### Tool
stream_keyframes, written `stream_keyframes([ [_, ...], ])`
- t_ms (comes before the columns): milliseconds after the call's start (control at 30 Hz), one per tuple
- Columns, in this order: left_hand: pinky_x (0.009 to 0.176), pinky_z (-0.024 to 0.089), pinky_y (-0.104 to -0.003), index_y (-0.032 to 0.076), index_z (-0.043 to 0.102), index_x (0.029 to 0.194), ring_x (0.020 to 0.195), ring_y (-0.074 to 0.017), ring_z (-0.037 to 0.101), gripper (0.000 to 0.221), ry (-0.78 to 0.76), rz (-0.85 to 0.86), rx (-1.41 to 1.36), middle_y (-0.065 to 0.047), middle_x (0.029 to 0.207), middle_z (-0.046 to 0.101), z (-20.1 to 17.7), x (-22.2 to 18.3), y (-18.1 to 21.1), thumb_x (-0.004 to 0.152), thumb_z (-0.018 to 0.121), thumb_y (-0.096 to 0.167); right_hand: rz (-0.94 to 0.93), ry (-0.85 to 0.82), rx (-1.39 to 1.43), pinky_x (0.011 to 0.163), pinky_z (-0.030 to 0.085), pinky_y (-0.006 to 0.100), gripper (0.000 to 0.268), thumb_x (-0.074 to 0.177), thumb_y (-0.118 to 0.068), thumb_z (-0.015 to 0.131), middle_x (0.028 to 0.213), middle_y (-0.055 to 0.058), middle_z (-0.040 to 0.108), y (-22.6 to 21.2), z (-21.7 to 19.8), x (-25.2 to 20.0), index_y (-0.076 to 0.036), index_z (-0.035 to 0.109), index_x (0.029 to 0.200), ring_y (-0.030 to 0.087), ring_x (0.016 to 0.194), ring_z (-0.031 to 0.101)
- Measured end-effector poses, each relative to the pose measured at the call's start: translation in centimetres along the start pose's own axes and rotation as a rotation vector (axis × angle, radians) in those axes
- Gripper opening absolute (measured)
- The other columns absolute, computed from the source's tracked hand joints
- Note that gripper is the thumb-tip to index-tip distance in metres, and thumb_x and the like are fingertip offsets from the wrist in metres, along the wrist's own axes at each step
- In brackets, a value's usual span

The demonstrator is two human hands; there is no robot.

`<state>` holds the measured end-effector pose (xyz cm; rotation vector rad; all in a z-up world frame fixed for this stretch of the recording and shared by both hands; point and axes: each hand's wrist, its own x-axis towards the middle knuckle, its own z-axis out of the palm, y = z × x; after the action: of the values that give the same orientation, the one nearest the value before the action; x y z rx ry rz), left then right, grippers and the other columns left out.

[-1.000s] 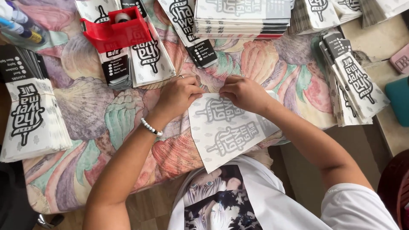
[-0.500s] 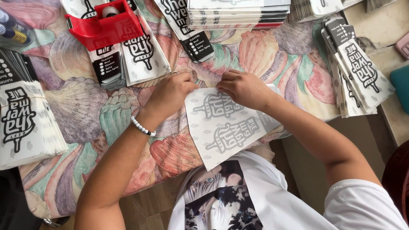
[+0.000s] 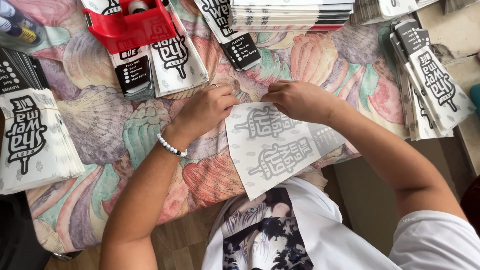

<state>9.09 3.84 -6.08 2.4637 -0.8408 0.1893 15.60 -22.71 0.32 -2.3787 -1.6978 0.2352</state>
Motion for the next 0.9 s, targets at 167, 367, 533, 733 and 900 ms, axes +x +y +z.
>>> stream_keyframes([
  [167, 0.076, 0.059, -0.043, 0.008, 0.071, 0.096, 0.083, -0.0318, 0.071, 0.011, 0.004, 0.051, 0.083, -0.007, 0.091, 0.066, 0.0, -0.3, 0.2, 0.089, 0.066, 0.002, -0.029, -0.008, 0.006, 0.078, 0.058, 0.038, 0.018, 0.092, -0.001, 0.061, 0.085, 0.011, 0.066, 0.7, 0.8, -0.1, -0.002, 0.071, 0.107, 0.028, 0.084, 0.070],
  [367, 0.075, 0.055, -0.033, 0.014, 0.069, 0.089, 0.078, -0.0184, 0.068, 0.012, -0.008, 0.113, 0.239, 0.001, 0.084, 0.059, 0.4, -0.6, -0.3, 0.092, 0.065, 0.003, -0.064, 0.077, -0.122, 0.075, 0.059, 0.037, 0.021, 0.095, -0.003, 0.060, 0.084, 0.010, 0.066, -1.0, 0.2, -0.4, -0.001, 0.072, 0.112, 0.025, 0.081, 0.070],
  [533, 0.073, 0.054, -0.032, 0.014, 0.068, 0.087, 0.074, -0.0165, 0.065, 0.015, -0.026, 0.126, 0.270, 0.002, 0.079, 0.056, -0.5, -0.2, 0.7, 0.091, 0.063, 0.001, -0.102, 0.117, -0.316, 0.073, 0.058, 0.033, 0.020, 0.098, -0.008, 0.059, 0.081, 0.005, 0.060, -0.6, 2.5, -1.3, -0.008, 0.070, 0.114, 0.021, 0.078, 0.066],
  [733, 0.073, 0.054, -0.033, 0.013, 0.069, 0.087, 0.072, -0.0175, 0.062, 0.019, -0.005, 0.172, 0.282, 0.002, 0.074, 0.052, -0.6, -0.1, 1.3, 0.091, 0.058, -0.002, -0.135, 0.136, -0.399, 0.071, 0.057, 0.031, 0.022, 0.099, -0.010, 0.057, 0.080, 0.002, 0.056, -0.5, 2.8, -1.3, -0.012, 0.069, 0.117, 0.017, 0.075, 0.061],
  [900, 0.073, 0.053, -0.031, 0.014, 0.068, 0.086, 0.072, -0.0151, 0.061, 0.021, -0.005, 0.180, 0.290, 0.004, 0.073, 0.052, -0.2, -0.2, 0.9, 0.094, 0.056, -0.001, -0.158, 0.162, -0.407, 0.071, 0.056, 0.031, 0.018, 0.098, -0.010, 0.058, 0.080, 0.003, 0.054, -0.7, 3.4, -1.3, -0.011, 0.069, 0.113, 0.018, 0.074, 0.059],
])
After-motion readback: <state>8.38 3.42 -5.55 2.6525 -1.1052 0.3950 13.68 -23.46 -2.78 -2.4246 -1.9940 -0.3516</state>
